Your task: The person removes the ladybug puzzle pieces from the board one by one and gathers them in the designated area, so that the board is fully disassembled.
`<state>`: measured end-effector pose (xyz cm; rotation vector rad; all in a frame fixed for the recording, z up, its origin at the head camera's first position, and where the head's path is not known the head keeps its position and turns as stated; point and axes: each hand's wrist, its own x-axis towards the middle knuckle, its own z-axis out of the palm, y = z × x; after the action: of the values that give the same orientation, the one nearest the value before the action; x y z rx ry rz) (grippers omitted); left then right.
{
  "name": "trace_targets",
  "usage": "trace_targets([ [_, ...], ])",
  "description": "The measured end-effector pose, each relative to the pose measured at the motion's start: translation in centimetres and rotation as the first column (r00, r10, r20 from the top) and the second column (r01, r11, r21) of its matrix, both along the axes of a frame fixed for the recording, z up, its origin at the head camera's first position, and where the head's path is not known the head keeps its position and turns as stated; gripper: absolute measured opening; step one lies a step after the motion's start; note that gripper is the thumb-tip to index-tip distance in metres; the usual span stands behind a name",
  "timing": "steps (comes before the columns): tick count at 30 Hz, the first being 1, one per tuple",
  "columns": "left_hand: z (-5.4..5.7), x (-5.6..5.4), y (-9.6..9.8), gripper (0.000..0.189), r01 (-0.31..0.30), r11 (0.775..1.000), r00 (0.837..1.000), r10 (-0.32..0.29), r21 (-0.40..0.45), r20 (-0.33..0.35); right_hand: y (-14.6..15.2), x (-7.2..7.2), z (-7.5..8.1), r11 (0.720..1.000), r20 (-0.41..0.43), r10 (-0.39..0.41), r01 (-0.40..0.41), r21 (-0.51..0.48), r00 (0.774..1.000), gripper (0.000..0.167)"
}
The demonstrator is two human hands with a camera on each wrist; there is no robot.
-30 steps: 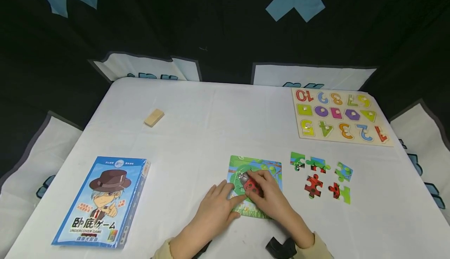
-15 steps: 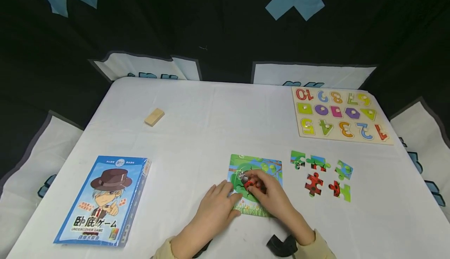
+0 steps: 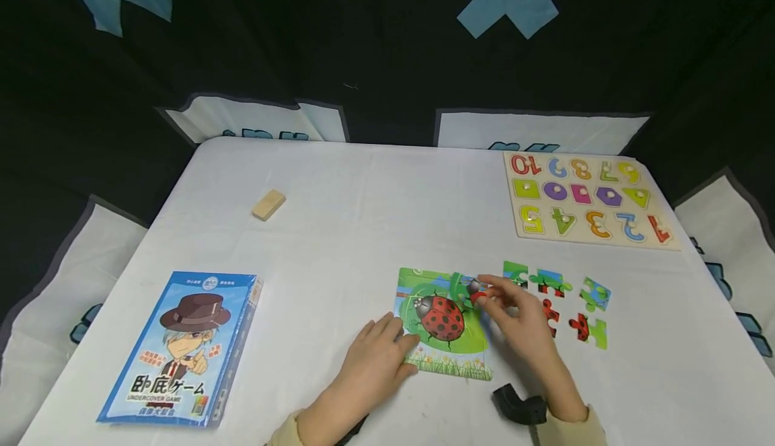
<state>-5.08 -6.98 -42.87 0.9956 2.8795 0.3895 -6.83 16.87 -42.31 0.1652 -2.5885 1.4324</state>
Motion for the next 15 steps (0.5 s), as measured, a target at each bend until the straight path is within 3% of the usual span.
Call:
trace_targets([
  [3,0.0,0.0,0.1,0.041,0.004,1.000,1.000,-0.004,0.005,0.007,3.0,0.3,0.0,0.999,0.094,-0.038,0.034,0.040,0.995,0.028],
  [9,0.0,0.0,0.1,0.040,0.000,1.000,1.000,0.000,0.012,0.012,6.4,1.0,-0.3,0.985,0.296,-0.024,-0.028,0.169,0.955,0.028],
  [12,0.0,0.0,0.0,0.040,-0.004,1.000,1.000,0.004,0.019,0.013,6.7,1.0,-0.4,0.978,0.301,-0.027,-0.038,0.207,0.953,0.029],
  [15,-0.1,-0.1,0.0,0.039,-0.005,1.000,1.000,0.005,0.025,0.012,6.4,0.9,-0.4,0.965,0.227,-0.052,-0.009,0.261,0.973,0.031],
])
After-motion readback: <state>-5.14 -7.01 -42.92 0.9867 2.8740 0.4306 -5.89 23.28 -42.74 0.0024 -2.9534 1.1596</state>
